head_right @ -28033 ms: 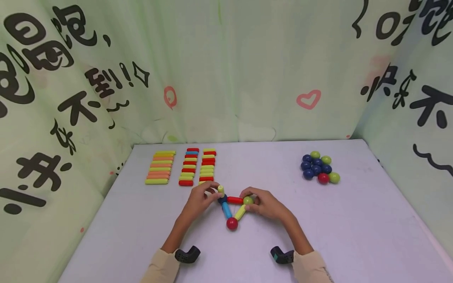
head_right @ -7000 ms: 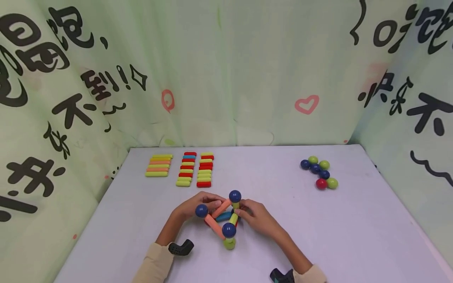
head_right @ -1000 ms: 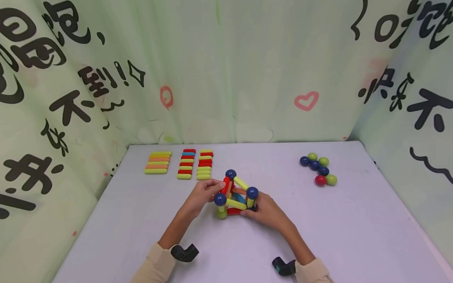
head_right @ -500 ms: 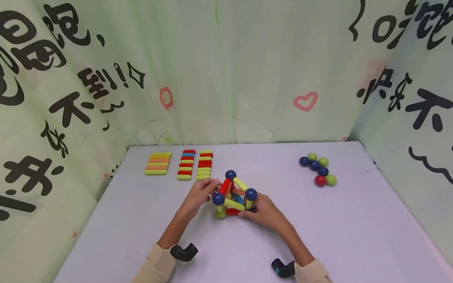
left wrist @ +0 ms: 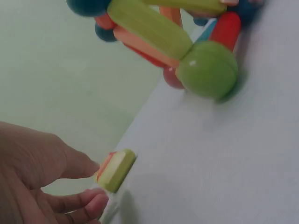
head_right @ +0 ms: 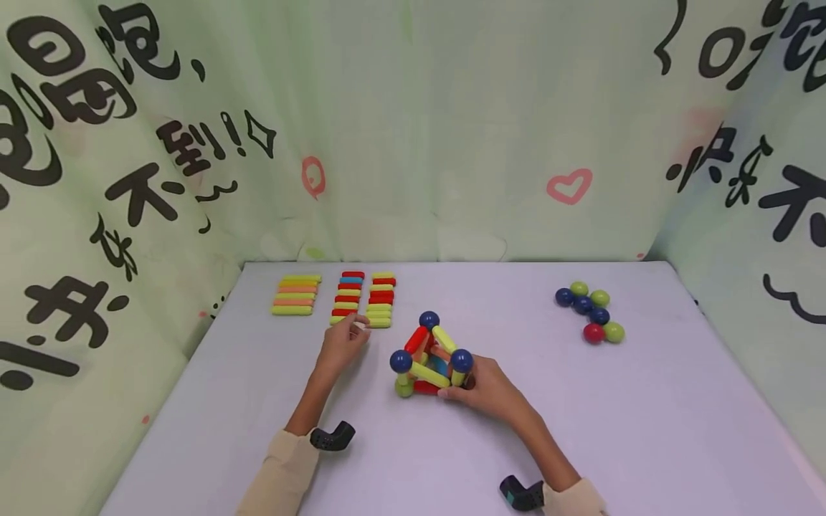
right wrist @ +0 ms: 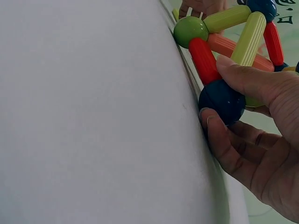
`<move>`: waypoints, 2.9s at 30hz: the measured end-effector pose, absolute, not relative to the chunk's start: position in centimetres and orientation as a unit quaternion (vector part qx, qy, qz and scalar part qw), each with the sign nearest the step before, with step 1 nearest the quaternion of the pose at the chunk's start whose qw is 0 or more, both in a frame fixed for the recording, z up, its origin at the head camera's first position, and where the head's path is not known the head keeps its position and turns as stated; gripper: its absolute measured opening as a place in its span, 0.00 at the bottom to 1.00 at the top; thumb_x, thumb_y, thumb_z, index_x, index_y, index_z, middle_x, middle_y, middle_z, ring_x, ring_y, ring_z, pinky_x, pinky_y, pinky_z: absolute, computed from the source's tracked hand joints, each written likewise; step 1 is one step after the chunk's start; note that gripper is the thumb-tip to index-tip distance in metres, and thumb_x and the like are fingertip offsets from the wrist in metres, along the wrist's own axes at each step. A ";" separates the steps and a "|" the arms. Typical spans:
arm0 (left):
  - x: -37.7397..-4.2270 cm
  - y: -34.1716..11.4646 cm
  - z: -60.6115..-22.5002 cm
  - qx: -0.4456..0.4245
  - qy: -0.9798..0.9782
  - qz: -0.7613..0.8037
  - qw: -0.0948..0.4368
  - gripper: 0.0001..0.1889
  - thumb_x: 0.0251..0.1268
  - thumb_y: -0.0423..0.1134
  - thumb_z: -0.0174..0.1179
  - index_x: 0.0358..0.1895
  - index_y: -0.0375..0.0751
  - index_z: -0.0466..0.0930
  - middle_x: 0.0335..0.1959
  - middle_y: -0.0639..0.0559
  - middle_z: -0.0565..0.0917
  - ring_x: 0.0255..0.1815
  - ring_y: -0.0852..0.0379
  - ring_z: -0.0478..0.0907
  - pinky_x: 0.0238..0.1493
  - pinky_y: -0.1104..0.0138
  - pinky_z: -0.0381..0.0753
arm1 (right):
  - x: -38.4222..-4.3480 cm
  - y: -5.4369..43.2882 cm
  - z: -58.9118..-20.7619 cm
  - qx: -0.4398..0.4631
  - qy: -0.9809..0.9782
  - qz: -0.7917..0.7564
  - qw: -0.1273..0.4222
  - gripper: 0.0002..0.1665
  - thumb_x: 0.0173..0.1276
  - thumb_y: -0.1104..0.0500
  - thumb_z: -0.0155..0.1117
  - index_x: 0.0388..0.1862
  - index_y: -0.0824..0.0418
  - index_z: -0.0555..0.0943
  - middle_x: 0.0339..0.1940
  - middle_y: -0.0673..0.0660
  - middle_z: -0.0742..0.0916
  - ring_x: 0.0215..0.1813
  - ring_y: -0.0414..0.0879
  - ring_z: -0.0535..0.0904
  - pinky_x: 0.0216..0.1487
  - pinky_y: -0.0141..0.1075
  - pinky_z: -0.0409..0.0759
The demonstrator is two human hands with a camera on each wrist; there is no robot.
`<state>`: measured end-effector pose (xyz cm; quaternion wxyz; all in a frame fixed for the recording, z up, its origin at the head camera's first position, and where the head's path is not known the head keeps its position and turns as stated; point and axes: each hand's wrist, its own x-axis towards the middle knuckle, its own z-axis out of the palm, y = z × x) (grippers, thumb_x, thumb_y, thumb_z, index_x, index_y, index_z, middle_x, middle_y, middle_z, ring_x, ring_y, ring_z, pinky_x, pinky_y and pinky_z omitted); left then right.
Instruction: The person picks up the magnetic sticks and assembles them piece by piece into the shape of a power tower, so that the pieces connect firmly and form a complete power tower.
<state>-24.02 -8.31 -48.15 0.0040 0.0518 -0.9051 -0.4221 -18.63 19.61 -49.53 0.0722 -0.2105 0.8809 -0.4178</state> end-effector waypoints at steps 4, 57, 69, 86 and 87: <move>-24.7 -8.2 -48.8 0.057 -0.925 -0.377 -0.004 0.19 0.64 0.38 0.64 0.58 0.47 0.79 0.43 0.43 0.79 0.44 0.51 0.77 0.41 0.61 0.83 | -18.3 19.7 -49.6 -0.208 0.876 -0.429 0.075 0.21 0.58 0.51 0.75 0.40 0.62 0.77 0.23 0.50 0.82 0.18 0.36 0.76 0.22 0.31 0.77; -20.4 -4.8 -41.9 -0.327 -0.892 -0.312 0.011 0.17 0.66 0.46 0.63 0.55 0.49 0.84 0.42 0.53 0.82 0.45 0.58 0.73 0.41 0.72 0.77 | -18.8 19.3 -49.1 -0.232 0.883 -0.408 0.009 0.17 0.71 0.48 0.62 0.46 0.61 0.76 0.24 0.52 0.83 0.18 0.34 0.76 0.21 0.31 0.77; -19.4 -3.2 -42.0 -0.346 -0.918 -0.168 0.099 0.16 0.59 0.46 0.69 0.52 0.55 0.86 0.38 0.57 0.80 0.41 0.61 0.69 0.38 0.72 0.70 | -18.1 18.2 -48.9 -0.210 0.926 -0.301 -0.091 0.18 0.64 0.50 0.70 0.44 0.61 0.79 0.27 0.47 0.80 0.23 0.33 0.67 0.24 0.26 0.68; -20.5 -5.7 -42.2 -0.272 -0.904 -0.330 0.025 0.14 0.64 0.54 0.62 0.44 0.50 0.83 0.43 0.55 0.77 0.45 0.61 0.74 0.39 0.75 0.79 | -18.2 18.6 -49.1 -0.200 0.924 -0.326 -0.015 0.21 0.59 0.50 0.74 0.44 0.59 0.78 0.27 0.46 0.80 0.25 0.36 0.67 0.24 0.27 0.66; -20.7 -6.0 -42.3 -0.267 -0.902 -0.337 0.024 0.14 0.65 0.54 0.62 0.45 0.50 0.83 0.42 0.56 0.78 0.44 0.61 0.75 0.39 0.74 0.79 | -18.2 18.6 -49.1 -0.200 0.923 -0.329 -0.012 0.20 0.59 0.50 0.74 0.43 0.59 0.78 0.25 0.46 0.79 0.23 0.36 0.66 0.23 0.27 0.66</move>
